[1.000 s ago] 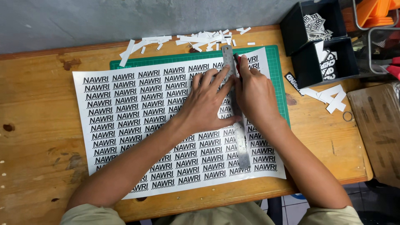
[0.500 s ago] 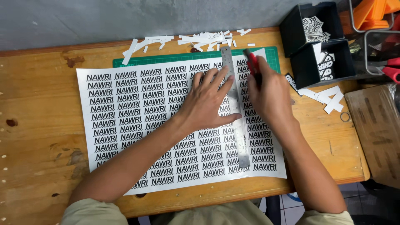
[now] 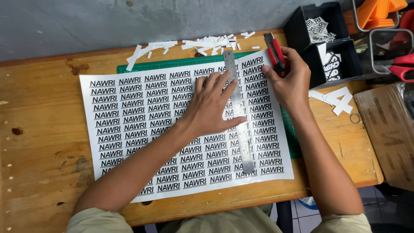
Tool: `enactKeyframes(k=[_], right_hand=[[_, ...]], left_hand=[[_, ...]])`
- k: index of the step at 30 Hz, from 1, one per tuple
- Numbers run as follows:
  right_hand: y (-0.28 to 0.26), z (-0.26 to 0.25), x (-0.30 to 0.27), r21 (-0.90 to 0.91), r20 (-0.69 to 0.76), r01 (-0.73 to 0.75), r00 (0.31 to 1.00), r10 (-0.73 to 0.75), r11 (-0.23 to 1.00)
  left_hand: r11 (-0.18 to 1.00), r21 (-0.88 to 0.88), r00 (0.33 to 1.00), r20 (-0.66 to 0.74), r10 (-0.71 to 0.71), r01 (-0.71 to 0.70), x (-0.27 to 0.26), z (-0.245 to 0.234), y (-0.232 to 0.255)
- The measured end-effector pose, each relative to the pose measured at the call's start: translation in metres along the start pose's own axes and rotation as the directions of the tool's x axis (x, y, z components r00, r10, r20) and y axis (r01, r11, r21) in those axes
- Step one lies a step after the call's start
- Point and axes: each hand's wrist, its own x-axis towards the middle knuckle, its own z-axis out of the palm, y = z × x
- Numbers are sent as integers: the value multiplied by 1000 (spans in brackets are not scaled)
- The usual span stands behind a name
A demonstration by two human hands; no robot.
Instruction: The person uses a metal ruler and a red utility knife to cut a sheet of white paper printed with the repeated word 'NAWRI' on a green cutting mat. They align the ruler and make several straight cuts to separate the sheet into smaller strips.
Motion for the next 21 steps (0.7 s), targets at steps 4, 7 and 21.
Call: enactKeyframes(k=[4, 7, 21], right_hand=[[-3, 5, -5, 2, -6, 12, 1000, -12, 1000], [16, 11, -7, 39, -7, 11, 1000, -10, 999], [20, 19, -4, 157, -88, -27, 995, 41, 987]], left_hand=[[1000, 8, 1000, -15, 2, -2, 0, 0, -1], [1000, -15, 1000, 13, -18, 18, 0, -2, 0], [991, 123, 994, 94, -58, 46, 1, 13, -7]])
